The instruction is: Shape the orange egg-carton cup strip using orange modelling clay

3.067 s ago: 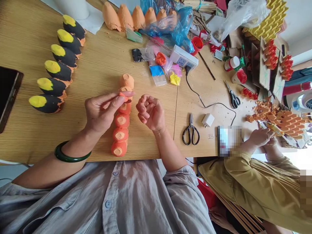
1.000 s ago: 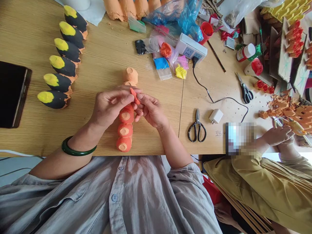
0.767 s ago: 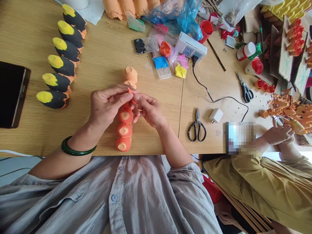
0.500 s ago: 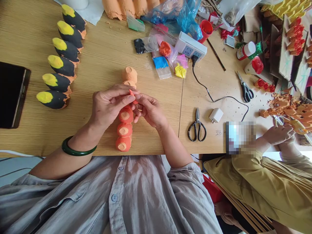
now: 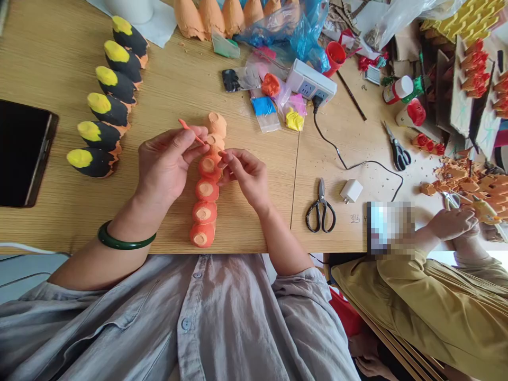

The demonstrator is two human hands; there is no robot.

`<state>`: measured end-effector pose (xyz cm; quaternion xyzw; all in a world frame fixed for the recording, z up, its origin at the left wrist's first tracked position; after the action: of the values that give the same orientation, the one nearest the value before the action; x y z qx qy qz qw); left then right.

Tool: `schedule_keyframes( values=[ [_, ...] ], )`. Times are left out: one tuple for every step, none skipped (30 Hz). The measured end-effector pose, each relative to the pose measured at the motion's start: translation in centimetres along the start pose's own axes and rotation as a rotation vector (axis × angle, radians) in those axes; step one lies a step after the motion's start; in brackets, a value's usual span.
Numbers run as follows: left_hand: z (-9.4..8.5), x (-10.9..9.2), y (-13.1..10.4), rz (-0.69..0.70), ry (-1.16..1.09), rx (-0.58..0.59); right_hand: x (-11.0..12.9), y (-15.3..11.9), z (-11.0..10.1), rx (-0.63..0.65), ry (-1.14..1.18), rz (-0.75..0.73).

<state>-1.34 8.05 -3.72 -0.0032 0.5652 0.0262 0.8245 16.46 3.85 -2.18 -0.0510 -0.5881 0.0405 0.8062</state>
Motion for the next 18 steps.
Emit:
schedule_keyframes(
  values=[
    [0.0, 0.0, 0.1, -0.024, -0.013, 0.012, -0.3, 0.2, -0.2, 0.006, 0.028, 0.019],
    [-0.1, 0.0, 0.1, -0.046, -0.018, 0.022, -0.5, 0.4, -0.3, 0.014, 0.059, 0.035],
    [-0.1, 0.0, 0.2, -0.071, -0.015, 0.033, -0.7, 0.6, -0.5, 0.023, 0.088, 0.045],
    [-0.1, 0.0, 0.2, -0.096, -0.012, 0.040, -0.9, 0.8, -0.7, 0.031, 0.111, 0.051],
    [-0.1, 0.0, 0.2, -0.115, -0.008, 0.043, -1.0, 0.9, -0.8, 0.036, 0.127, 0.054],
    [-0.1, 0.0, 0.2, -0.128, -0.003, 0.044, -1.1, 0.9, -0.9, 0.039, 0.139, 0.055],
    [-0.1, 0.1, 0.2, -0.136, -0.002, 0.045, -1.2, 1.0, -1.0, 0.042, 0.148, 0.057],
    [-0.1, 0.2, 0.2, -0.142, -0.010, 0.046, -1.3, 1.0, -1.1, 0.043, 0.156, 0.061],
    [-0.1, 0.3, 0.3, -0.148, -0.026, 0.048, -1.3, 1.1, -1.1, 0.042, 0.164, 0.067],
    [-0.2, 0.4, 0.3, -0.153, -0.047, 0.045, -1.3, 1.1, -1.0, 0.043, 0.173, 0.073],
    [-0.3, 0.5, 0.3, -0.161, -0.065, 0.043, -1.2, 1.1, -0.9, 0.045, 0.182, 0.080],
    [-0.4, 0.6, 0.4, -0.171, -0.074, 0.043, -1.2, 1.1, -0.8, 0.047, 0.191, 0.086],
    [-0.6, 0.6, 0.5, -0.181, -0.070, 0.047, -1.0, 1.1, -0.6, 0.050, 0.195, 0.090],
    [-0.8, 0.6, 0.6, -0.189, -0.050, 0.058, -0.8, 1.1, -0.4, 0.052, 0.191, 0.092],
    [-1.1, 0.6, 0.8, -0.192, -0.019, 0.073, -0.6, 1.0, -0.3, 0.054, 0.179, 0.092],
    [-1.3, 0.5, 0.9, -0.189, 0.018, 0.088, -0.4, 0.9, -0.1, 0.050, 0.162, 0.089],
    [-1.6, 0.4, 1.1, -0.186, 0.052, 0.101, -0.2, 0.8, -0.1, 0.039, 0.140, 0.085],
    [-1.8, 0.3, 1.3, -0.186, 0.077, 0.107, 0.0, 0.7, -0.1, 0.024, 0.117, 0.081]
  ],
)
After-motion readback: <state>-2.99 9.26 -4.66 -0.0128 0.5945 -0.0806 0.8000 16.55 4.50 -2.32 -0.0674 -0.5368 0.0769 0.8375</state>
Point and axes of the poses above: each hand's wrist, its own y-axis towards the middle knuckle, its own z-axis out of the palm, x = y × z, the point moved 5 cm from there along y, towards the middle knuckle, and after that the axes turned 1 degree about -x, right-handed, at the moved point
